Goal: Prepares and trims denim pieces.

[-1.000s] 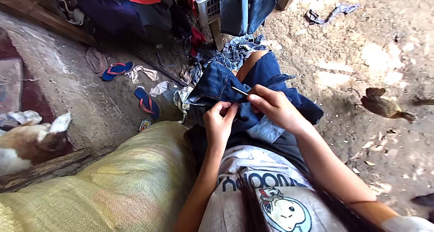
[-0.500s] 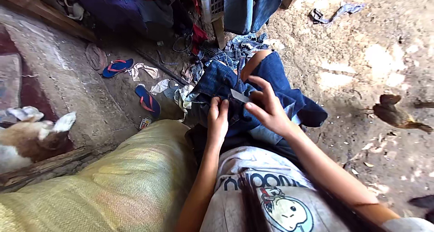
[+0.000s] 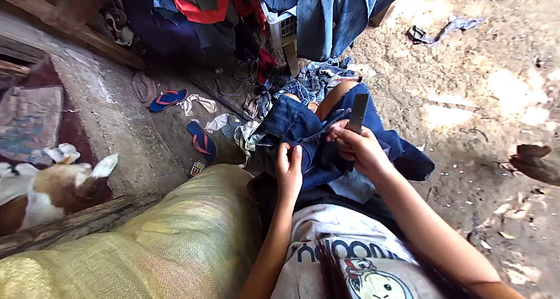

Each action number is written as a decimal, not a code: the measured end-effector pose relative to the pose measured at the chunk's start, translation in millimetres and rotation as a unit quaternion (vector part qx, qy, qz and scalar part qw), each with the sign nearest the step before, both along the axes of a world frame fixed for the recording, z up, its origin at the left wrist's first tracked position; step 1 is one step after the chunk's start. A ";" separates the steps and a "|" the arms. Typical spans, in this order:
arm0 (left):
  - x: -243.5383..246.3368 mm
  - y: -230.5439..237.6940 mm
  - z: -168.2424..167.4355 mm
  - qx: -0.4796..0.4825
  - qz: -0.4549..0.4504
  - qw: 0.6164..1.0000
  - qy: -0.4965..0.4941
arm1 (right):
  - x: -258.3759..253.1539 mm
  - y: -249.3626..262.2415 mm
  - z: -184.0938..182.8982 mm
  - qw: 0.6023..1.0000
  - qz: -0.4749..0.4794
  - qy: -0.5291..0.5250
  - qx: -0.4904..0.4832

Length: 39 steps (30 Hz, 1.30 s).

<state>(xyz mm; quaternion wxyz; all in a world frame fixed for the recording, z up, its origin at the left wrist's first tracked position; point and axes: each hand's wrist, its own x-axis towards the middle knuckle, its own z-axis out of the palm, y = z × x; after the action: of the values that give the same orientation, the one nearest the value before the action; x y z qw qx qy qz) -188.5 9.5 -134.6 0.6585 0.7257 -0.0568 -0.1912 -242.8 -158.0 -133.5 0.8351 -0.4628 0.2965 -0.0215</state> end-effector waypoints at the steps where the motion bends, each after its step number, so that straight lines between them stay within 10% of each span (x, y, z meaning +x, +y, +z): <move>1: -1.8 -0.1 -1.9 -0.004 0.012 1.000 0.020 | -2.1 5.3 -1.4 1.000 0.018 -0.002 0.006; 11: 0.7 -15.1 -13.4 -0.005 -0.085 0.967 -0.239 | -0.3 49.0 10.7 0.984 -0.124 0.004 0.131; 22: 9.8 -38.5 3.6 -0.048 -0.044 0.996 -0.057 | 2.7 42.8 16.0 0.981 -0.178 -0.059 0.058; 33: 20.6 -31.3 1.6 -0.015 0.075 0.997 0.026 | -16.2 34.3 -26.3 0.914 0.081 -0.126 -0.378; 39: 34.2 -7.0 -6.0 0.198 -0.001 0.974 -0.111 | -15.9 32.9 -24.2 0.906 0.210 -0.103 -0.352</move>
<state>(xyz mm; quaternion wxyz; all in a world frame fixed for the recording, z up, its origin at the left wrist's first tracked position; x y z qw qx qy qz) -154.2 2.5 -140.6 0.4908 0.8584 -0.0910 -0.1180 -258.7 -125.1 -157.7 0.6293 -0.7733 0.0776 0.0038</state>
